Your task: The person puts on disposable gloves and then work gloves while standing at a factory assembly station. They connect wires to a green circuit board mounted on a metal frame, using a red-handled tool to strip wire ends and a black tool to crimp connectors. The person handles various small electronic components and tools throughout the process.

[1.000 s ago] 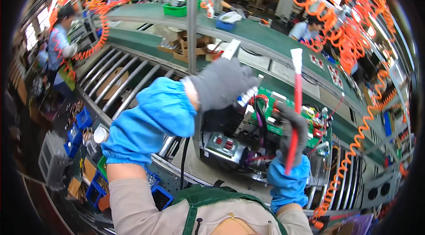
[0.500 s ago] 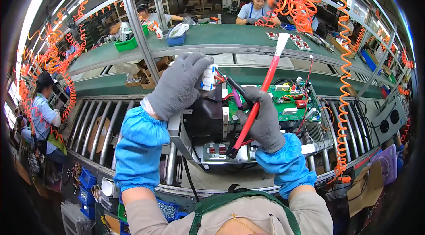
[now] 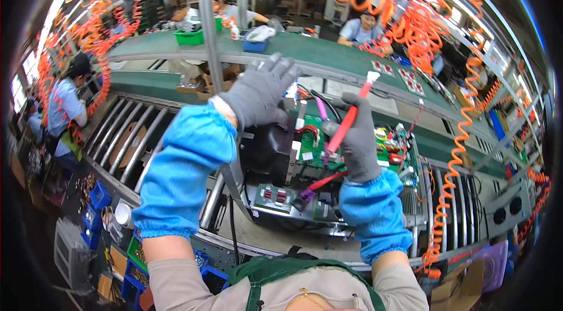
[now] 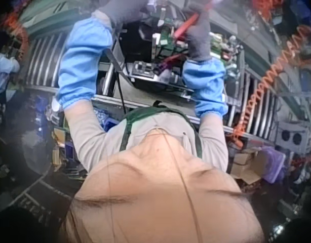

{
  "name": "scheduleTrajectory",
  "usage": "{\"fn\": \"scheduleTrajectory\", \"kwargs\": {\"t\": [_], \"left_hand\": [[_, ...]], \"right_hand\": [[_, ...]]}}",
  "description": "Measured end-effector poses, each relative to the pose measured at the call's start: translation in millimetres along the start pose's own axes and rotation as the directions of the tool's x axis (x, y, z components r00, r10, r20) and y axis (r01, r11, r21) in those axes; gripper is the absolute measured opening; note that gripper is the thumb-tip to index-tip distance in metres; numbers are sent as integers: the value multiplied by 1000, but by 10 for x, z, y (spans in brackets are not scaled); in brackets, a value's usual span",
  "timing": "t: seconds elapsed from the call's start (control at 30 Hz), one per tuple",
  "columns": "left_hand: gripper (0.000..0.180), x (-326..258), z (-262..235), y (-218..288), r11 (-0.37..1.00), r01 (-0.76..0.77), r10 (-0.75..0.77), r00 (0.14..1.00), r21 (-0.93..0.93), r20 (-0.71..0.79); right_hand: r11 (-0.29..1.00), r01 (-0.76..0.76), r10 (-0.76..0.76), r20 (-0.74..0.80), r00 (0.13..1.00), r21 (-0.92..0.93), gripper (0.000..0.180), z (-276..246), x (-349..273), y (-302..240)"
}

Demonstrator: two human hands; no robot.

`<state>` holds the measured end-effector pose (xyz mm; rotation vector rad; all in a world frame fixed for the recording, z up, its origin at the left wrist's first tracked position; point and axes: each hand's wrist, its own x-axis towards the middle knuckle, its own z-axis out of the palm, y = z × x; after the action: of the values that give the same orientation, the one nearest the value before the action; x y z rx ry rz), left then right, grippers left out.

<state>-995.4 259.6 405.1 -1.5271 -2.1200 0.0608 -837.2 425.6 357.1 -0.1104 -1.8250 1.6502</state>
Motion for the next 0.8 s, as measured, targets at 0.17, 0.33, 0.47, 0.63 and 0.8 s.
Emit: {"fn": "scheduleTrajectory", "kwargs": {"t": [0.17, 0.33, 0.47, 0.63, 0.8], "left_hand": [[19, -403, -254, 789, 994, 29, -31, 999, -106, -19], [38, -828, 213, 1555, 482, 149, -263, 965, -863, 20], [52, -710, 254, 1702, 172, 219, -318, 935, -960, 156], [62, -622, 289, 1701, 85, 112, -290, 954, -990, 83], [58, -513, -15, 1727, -11, 311, -205, 930, -950, 306]], "right_hand": [[986, 155, -155, -1, 988, -57, 60, -278, 28, 192], [998, -48, 46, 55, 997, 42, 57, 21, -96, -77], [997, -19, 17, 28, 999, 68, 57, -39, -34, 24], [966, -84, 42, 170, 985, 244, 63, -82, 67, 106], [980, 72, -117, 246, 962, 187, 27, -352, 202, -20]]}}
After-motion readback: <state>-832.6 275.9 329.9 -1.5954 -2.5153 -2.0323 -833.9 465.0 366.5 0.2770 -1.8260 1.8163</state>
